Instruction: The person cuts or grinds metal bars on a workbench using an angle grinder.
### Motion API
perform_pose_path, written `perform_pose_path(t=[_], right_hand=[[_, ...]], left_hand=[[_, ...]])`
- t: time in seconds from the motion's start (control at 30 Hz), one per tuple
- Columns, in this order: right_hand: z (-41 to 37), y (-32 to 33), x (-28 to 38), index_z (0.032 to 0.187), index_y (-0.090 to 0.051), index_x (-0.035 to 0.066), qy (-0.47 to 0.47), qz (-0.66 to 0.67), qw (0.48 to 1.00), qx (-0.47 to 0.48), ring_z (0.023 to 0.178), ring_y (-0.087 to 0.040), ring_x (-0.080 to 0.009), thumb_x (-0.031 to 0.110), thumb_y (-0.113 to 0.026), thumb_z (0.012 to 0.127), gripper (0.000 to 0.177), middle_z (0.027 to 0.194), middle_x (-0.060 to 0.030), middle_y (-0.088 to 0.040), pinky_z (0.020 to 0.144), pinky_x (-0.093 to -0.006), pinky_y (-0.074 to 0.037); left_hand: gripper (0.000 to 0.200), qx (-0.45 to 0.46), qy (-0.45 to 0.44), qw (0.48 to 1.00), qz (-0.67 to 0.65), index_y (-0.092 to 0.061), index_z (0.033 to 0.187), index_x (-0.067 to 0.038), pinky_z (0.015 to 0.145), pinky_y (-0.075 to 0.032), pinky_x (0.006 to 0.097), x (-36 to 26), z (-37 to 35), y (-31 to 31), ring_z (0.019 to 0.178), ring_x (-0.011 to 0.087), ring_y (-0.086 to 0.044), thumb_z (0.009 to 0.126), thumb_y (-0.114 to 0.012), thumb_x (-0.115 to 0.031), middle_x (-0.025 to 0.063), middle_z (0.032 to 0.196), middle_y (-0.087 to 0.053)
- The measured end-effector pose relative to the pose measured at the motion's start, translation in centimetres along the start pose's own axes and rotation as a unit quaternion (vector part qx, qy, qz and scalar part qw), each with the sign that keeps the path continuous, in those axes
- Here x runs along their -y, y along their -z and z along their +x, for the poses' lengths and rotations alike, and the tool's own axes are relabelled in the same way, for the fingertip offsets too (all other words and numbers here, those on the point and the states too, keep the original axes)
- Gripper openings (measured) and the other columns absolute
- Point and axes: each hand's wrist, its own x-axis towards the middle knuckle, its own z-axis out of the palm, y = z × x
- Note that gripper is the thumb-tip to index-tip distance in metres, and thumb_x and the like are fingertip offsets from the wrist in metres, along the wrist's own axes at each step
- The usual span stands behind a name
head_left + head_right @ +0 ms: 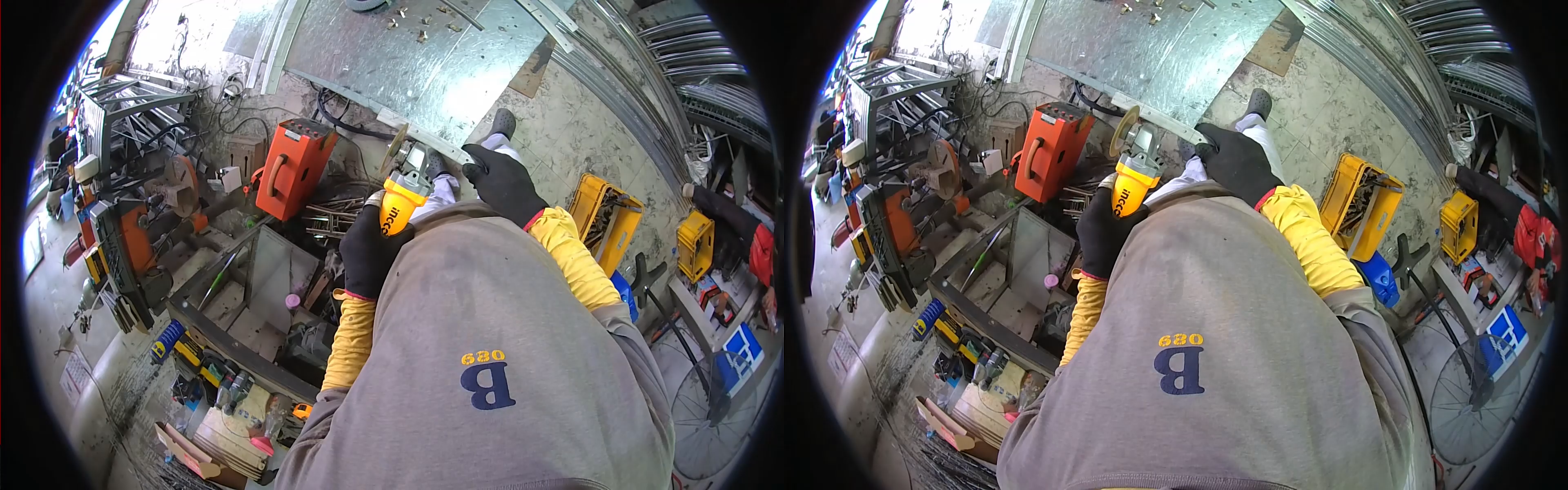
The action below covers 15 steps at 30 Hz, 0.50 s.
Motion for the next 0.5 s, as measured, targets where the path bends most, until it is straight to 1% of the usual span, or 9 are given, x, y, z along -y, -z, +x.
perform_pose_path(t=[0.07, 0.3, 0.4, 0.47, 0.5], right_hand=[[-0.04, 0.27, 0.46, 0.142, -0.072, 0.012, -0.021, 0.007, 1.0, 0.015, 0.093, -0.075, -0.0376, 0.028, -0.071, 0.105, 0.04, 0.104, -0.0216, -0.078, 0.083, -0.0469, -0.057], [0.03, -0.26, -0.18, 0.142, -0.072, 0.013, -0.01, 0.0, 1.0, 0.001, 0.093, -0.075, -0.0371, 0.027, -0.071, 0.105, 0.04, 0.104, -0.0214, -0.078, 0.083, -0.0465, -0.057], [0.1, -0.37, -0.34, 0.142, -0.072, 0.012, -0.004, -0.001, 1.0, -0.002, 0.093, -0.075, -0.0374, 0.027, -0.071, 0.105, 0.04, 0.104, -0.0214, -0.078, 0.083, -0.0463, -0.057], [0.08, -0.25, -0.18, 0.141, -0.072, 0.012, -0.015, -0.004, 1.0, 0.003, 0.093, -0.075, -0.038, 0.027, -0.071, 0.105, 0.04, 0.104, -0.0217, -0.077, 0.083, -0.0466, -0.057], [0.07, -0.23, -0.23, 0.141, -0.072, 0.012, -0.015, -0.004, 1.0, 0.004, 0.093, -0.075, -0.038, 0.027, -0.071, 0.105, 0.04, 0.104, -0.0217, -0.077, 0.083, -0.0466, -0.057]], left_hand=[[0.081, 0.006, 0.009, 1.0, -0.003, -0.067, 0.145, -0.007, 0.088, -0.063, 0.0416, -0.21, 0.05, 0.14, 0.104, 0.0346, -0.08, 0.075, -0.099, -0.031, 0.0188, 0.118, -0.079], [0.08, 0.01, 0.013, 1.0, 0.01, -0.067, 0.144, -0.007, 0.088, -0.062, 0.0421, -0.53, 0.17, 0.34, 0.103, 0.0349, -0.08, 0.074, -0.099, -0.031, 0.019, 0.116, -0.079], [0.081, -0.009, -0.011, 1.0, 0.007, -0.067, 0.144, -0.007, 0.087, -0.062, 0.0424, -0.03, 0.12, 0.14, 0.101, 0.035, -0.08, 0.074, -0.099, -0.032, 0.019, 0.115, -0.079], [0.079, 0.012, -0.002, 1.0, 0.0, -0.066, 0.145, -0.006, 0.086, -0.063, 0.0452, -0.07, 0.17, 0.35, 0.103, 0.0385, -0.078, 0.077, -0.095, -0.033, 0.0201, 0.12, -0.078], [0.079, 0.012, -0.002, 1.0, 0.0, -0.066, 0.145, -0.006, 0.086, -0.063, 0.0452, -0.12, 0.2, 0.41, 0.103, 0.0385, -0.078, 0.077, -0.095, -0.033, 0.0201, 0.12, -0.078]])
